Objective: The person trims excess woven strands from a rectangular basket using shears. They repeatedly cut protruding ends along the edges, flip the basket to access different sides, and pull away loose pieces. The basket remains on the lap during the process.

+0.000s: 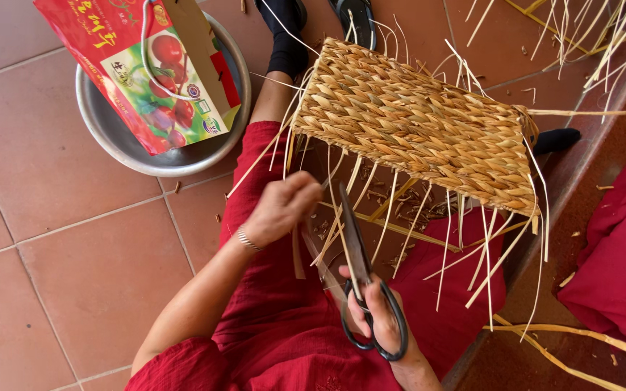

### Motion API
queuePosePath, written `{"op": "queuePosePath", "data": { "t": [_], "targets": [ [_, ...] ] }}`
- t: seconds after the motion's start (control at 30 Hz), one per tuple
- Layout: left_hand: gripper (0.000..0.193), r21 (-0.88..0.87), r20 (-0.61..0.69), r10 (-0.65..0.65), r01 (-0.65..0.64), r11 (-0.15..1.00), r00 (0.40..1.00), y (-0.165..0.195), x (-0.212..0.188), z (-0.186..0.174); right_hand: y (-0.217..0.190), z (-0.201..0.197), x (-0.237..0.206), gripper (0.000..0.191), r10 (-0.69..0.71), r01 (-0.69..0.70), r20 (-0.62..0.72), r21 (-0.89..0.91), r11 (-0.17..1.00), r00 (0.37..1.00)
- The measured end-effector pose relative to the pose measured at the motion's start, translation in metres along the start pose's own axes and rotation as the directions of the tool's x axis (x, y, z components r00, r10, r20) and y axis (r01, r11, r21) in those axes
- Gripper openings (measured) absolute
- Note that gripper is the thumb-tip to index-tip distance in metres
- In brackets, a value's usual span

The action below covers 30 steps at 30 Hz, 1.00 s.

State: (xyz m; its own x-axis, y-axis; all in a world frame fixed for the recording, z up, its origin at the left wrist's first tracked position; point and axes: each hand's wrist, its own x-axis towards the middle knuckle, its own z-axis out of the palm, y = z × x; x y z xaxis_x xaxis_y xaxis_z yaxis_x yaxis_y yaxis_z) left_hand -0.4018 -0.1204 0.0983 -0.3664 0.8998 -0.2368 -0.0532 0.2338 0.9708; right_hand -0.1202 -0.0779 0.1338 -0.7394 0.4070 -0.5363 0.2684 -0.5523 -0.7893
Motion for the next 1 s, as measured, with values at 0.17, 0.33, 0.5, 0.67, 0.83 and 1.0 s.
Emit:
{"op": "queuePosePath", "data": {
  "t": [0.17,0.33,0.5,0.67,0.83,1.0],
  "targets": [
    [0.027,-0.076,-0.229,-0.042,0.025,0.997,0.973,0.005,-0.045,-0.057,0.028,-0.041,-0.051,0.102,-0.063,-0.007,0.269,0.252,0.968,0.961],
    [0.018,0.288,-0.278,0.053,0.031,0.957,0.959,-0.004,-0.071,-0.071,0.063,-0.076,-0.088,0.108,-0.116,0.081,0.114,0.278,0.957,0.987],
    [0.018,0.562,-0.425,-0.013,0.275,0.780,0.905,0.017,-0.094,-0.086,0.078,-0.092,-0.113,0.107,-0.217,0.228,-0.071,0.309,0.923,0.974],
    [0.046,0.951,-0.309,0.487,0.257,0.173,0.817,0.058,-0.100,-0.084,0.078,-0.100,-0.112,0.096,-0.300,0.341,-0.217,0.189,0.921,0.929],
    [0.021,0.627,-0.053,0.470,-0.337,0.702,0.881,0.069,-0.057,-0.014,0.075,-0.089,-0.103,0.089,-0.242,0.314,-0.311,0.209,0.926,0.919],
    [0.034,0.579,0.063,0.285,-0.268,0.770,0.956,0.044,0.014,0.047,0.070,-0.083,-0.114,0.086,-0.247,0.320,-0.387,0.135,0.938,0.888]
  ]
}}
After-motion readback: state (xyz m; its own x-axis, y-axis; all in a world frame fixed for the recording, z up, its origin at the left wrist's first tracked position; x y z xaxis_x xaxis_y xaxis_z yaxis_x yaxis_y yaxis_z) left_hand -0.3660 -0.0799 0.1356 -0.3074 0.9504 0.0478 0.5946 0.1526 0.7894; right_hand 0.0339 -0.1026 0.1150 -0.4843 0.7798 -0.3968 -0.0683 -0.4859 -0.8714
